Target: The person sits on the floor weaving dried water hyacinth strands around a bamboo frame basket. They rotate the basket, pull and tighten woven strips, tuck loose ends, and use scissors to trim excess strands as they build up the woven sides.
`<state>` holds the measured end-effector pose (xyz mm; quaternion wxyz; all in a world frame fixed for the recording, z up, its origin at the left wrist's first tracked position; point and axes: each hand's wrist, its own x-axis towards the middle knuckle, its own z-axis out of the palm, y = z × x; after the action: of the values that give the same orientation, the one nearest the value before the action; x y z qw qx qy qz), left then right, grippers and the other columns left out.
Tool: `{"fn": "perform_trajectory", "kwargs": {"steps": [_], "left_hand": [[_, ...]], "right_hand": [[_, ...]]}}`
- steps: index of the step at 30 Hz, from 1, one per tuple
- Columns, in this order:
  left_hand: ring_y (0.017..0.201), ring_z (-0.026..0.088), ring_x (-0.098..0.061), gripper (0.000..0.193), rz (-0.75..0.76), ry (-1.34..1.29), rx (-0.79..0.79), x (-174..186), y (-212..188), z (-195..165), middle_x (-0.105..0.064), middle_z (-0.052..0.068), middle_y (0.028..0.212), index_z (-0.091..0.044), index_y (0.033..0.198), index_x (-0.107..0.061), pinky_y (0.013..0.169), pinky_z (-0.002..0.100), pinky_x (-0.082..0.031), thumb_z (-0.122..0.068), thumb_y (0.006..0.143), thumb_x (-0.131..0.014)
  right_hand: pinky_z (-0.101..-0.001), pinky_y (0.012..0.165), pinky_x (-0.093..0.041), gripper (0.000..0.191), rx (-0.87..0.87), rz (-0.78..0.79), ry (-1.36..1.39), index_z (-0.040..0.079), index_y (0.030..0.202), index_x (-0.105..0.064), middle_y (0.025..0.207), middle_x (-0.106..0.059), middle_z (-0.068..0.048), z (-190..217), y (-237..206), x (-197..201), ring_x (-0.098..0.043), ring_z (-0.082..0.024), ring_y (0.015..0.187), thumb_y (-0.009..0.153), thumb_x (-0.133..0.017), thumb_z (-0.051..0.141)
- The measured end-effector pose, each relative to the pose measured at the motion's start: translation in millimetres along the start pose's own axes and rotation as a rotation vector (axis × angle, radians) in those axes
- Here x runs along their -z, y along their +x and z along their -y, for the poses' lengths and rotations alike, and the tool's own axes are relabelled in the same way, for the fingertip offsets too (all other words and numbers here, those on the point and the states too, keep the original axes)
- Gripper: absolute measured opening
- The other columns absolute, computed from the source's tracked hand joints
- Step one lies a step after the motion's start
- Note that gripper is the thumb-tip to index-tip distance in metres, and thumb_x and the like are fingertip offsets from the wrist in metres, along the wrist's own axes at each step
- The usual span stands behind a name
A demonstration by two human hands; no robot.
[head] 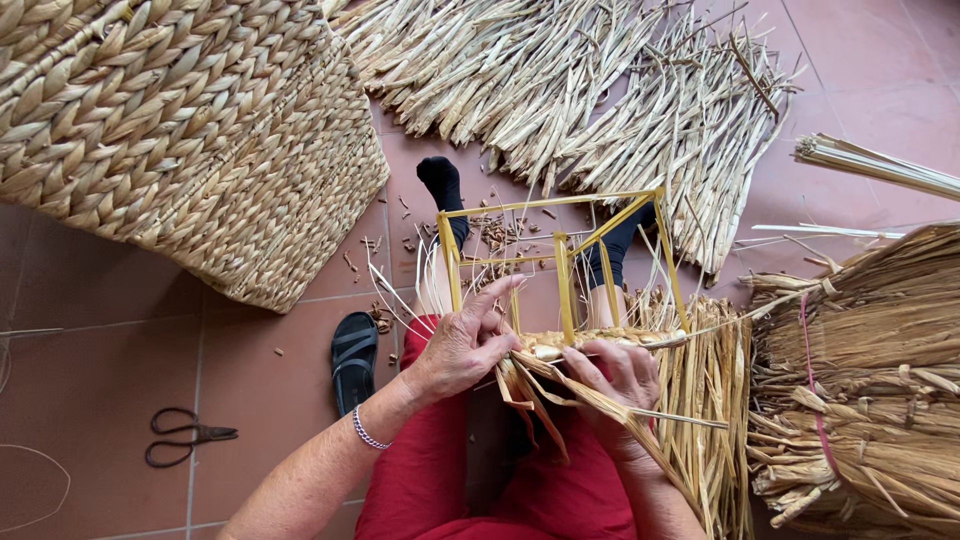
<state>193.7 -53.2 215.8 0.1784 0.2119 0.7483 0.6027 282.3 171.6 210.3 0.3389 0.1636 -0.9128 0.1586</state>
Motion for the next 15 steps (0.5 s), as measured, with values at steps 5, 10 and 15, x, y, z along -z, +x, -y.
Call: {"fn": "perform_trajectory", "kwargs": {"steps": [5,10,15], "left_hand": [[0.065,0.003,-0.058,0.080,-0.012,0.015,-0.022,1,-2,3,-0.075,0.001,0.079,-0.015,0.161,-0.026,0.065,0.022,-0.050,-0.003,0.093,-0.064],[0.073,0.004,-0.066,0.075,-0.043,-0.058,-0.102,2,-5,9,-0.077,0.003,0.084,-0.005,0.160,-0.022,0.075,0.022,-0.054,-0.003,0.095,-0.060],[0.073,0.006,-0.065,0.067,-0.014,-0.074,-0.027,7,-4,6,-0.079,0.005,0.088,0.000,0.158,-0.025,0.075,0.024,-0.055,-0.005,0.099,-0.055]], "right_hand": [[-0.0390,0.078,-0.057,0.026,0.000,-0.013,0.077,0.010,0.112,-0.070,0.096,-0.071,-0.007,-19,-7,-5,-0.069,-0.022,0.087,0.087,-0.077,0.016],[-0.0240,0.052,-0.055,0.016,-0.363,-0.129,0.148,0.006,0.113,-0.067,0.076,-0.072,-0.006,-53,-6,-22,-0.069,-0.010,0.061,0.103,-0.073,0.017],[-0.0208,0.044,-0.053,0.048,-0.544,-0.030,0.167,-0.003,0.136,-0.059,0.076,-0.071,-0.005,-73,5,-29,-0.066,-0.008,0.057,0.098,-0.072,0.023]]}}
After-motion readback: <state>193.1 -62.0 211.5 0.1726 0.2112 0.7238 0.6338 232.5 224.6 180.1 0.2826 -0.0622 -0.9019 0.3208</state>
